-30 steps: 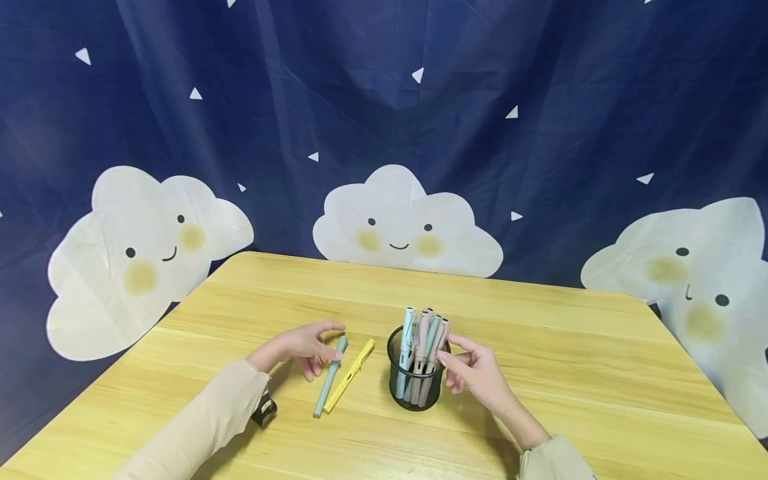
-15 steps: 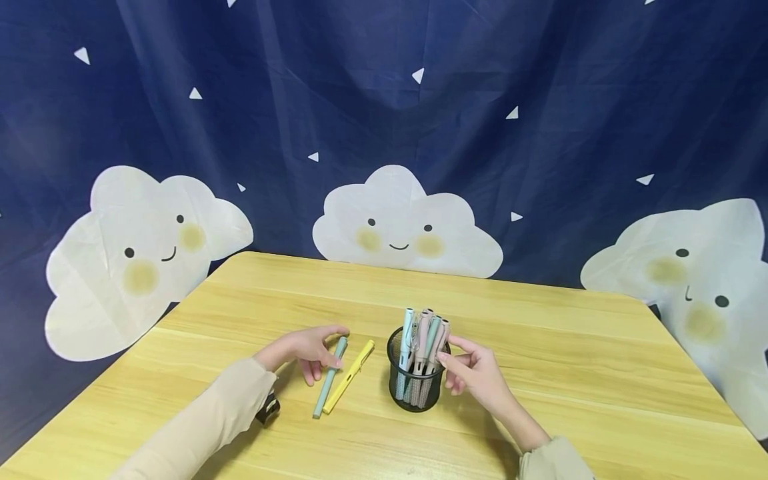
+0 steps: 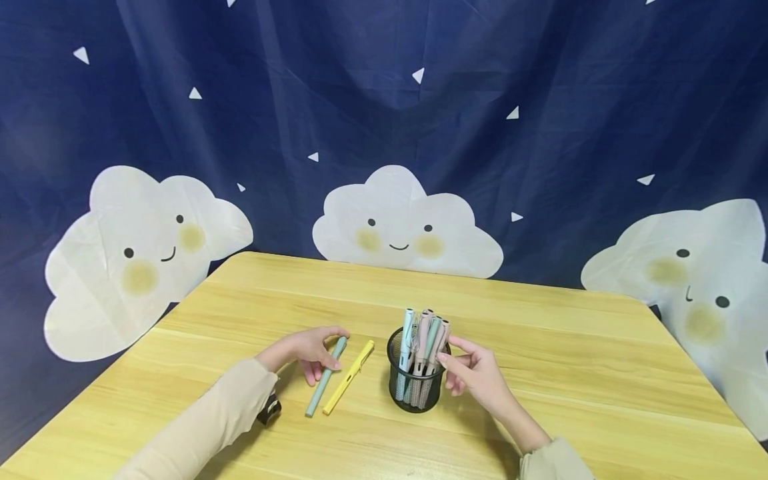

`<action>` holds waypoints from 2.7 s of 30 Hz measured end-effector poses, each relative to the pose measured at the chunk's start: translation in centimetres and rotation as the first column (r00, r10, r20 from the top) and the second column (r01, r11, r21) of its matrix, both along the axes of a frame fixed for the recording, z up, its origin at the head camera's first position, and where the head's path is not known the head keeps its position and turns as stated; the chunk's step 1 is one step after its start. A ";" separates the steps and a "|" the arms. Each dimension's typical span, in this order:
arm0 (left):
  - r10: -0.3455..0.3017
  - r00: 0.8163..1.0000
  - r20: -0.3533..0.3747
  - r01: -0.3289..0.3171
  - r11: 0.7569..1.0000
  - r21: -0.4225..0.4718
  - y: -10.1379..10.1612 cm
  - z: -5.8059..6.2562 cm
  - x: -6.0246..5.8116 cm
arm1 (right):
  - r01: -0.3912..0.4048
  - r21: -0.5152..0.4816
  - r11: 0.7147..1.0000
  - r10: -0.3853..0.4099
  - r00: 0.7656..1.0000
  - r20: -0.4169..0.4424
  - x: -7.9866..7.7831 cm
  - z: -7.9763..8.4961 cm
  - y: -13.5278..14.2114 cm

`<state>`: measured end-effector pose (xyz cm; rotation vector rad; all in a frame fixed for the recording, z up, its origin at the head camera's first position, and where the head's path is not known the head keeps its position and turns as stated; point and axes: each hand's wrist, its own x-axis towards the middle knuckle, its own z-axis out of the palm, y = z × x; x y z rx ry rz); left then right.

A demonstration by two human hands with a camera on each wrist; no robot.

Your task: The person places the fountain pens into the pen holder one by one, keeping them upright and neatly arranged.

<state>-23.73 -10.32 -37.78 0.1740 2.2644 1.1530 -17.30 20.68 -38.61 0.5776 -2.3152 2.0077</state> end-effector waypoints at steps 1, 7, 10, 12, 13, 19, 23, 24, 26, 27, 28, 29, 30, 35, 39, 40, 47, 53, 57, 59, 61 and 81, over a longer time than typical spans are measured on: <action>0.000 1.000 0.001 0.000 1.000 0.001 0.0 0.0 0.0 | 0.004 0.002 1.000 -0.004 1.000 0.005 0.0 0.0 0.0; -0.005 1.000 -0.002 0.005 1.000 0.000 -0.1 0.1 -0.1 | 0.003 0.001 1.000 -0.003 1.000 0.009 0.1 0.1 0.0; -0.001 1.000 0.003 0.001 1.000 0.006 -0.1 0.0 -0.2 | -0.002 0.000 1.000 0.002 1.000 0.003 0.1 0.1 0.0; 0.003 1.000 0.008 -0.003 1.000 0.009 -0.1 0.0 -0.2 | -0.005 -0.001 1.000 0.005 1.000 0.001 0.1 0.1 0.0; 0.004 1.000 0.009 -0.004 1.000 0.008 -0.1 0.0 -0.2 | -0.006 -0.002 1.000 0.006 1.000 0.000 0.1 0.1 0.0; 0.000 1.000 0.006 0.000 1.000 0.003 -0.1 0.1 -0.2 | -0.011 -0.001 1.000 0.011 1.000 -0.004 0.1 0.2 0.0; -0.002 1.000 0.011 0.002 1.000 0.004 -0.1 0.1 -0.3 | -0.010 -0.002 1.000 0.010 1.000 -0.003 0.1 0.2 -0.1; -0.003 1.000 0.011 0.003 1.000 0.005 -0.1 0.1 -0.3 | -0.009 -0.003 1.000 0.009 1.000 -0.002 0.1 0.2 -0.1; -0.002 1.000 0.015 0.002 1.000 0.010 -0.1 0.1 -0.4 | -0.008 -0.004 1.000 0.008 1.000 0.001 0.1 0.2 -0.1; -0.001 1.000 0.018 0.001 1.000 0.014 -0.1 0.2 -0.4 | -0.007 -0.004 1.000 0.007 1.000 0.001 0.1 0.2 -0.1; -0.001 1.000 0.019 0.001 1.000 0.020 -0.1 0.2 -0.5 | -0.007 -0.004 1.000 0.007 1.000 0.002 0.1 0.2 -0.1; -0.003 1.000 0.022 0.002 1.000 0.026 -0.1 0.3 -0.5 | -0.007 -0.004 1.000 0.007 1.000 0.002 0.1 0.2 -0.1; -0.004 1.000 0.024 0.003 0.999 0.035 0.0 0.3 -0.5 | -0.007 -0.003 1.000 0.007 1.000 0.003 0.1 0.2 -0.1; -0.024 0.999 0.025 0.022 0.997 0.074 0.2 0.5 -0.6 | -0.013 -0.005 1.000 0.013 1.000 0.000 0.1 0.1 0.0; -0.039 0.999 0.024 0.037 0.996 0.087 0.4 0.7 -0.7 | -0.015 -0.011 1.000 0.015 1.000 -0.003 0.1 0.1 0.0; -0.041 0.999 0.024 0.039 0.995 0.089 0.4 0.7 -0.7 | -0.015 -0.012 1.000 0.015 1.000 -0.003 0.1 0.1 0.0; -0.054 0.998 0.012 0.052 0.991 0.122 0.6 1.0 -0.8 | -0.016 -0.009 1.000 0.016 1.000 -0.006 0.1 0.1 -0.1; -0.069 0.998 -0.008 0.069 0.985 0.159 0.7 1.6 -0.8 | -0.023 -0.004 1.000 0.023 1.000 0.007 0.1 0.2 0.0; -0.077 0.997 -0.025 0.080 0.983 0.167 0.7 1.9 -0.7 | -0.013 0.017 1.000 0.012 0.999 0.044 0.1 0.4 0.1; -0.082 0.996 -0.032 0.086 0.981 0.172 0.8 2.1 -0.7 | -0.009 0.032 0.999 0.007 0.998 0.062 0.1 0.5 0.2; -0.092 0.995 -0.040 0.098 0.980 0.176 0.8 2.2 -0.7 | -0.014 0.043 0.999 0.010 0.997 0.073 0.1 0.5 0.2; -0.122 0.989 -0.083 0.140 0.957 0.254 1.3 2.9 -0.9 | -0.065 0.092 0.994 0.056 0.994 0.098 0.1 1.0 0.5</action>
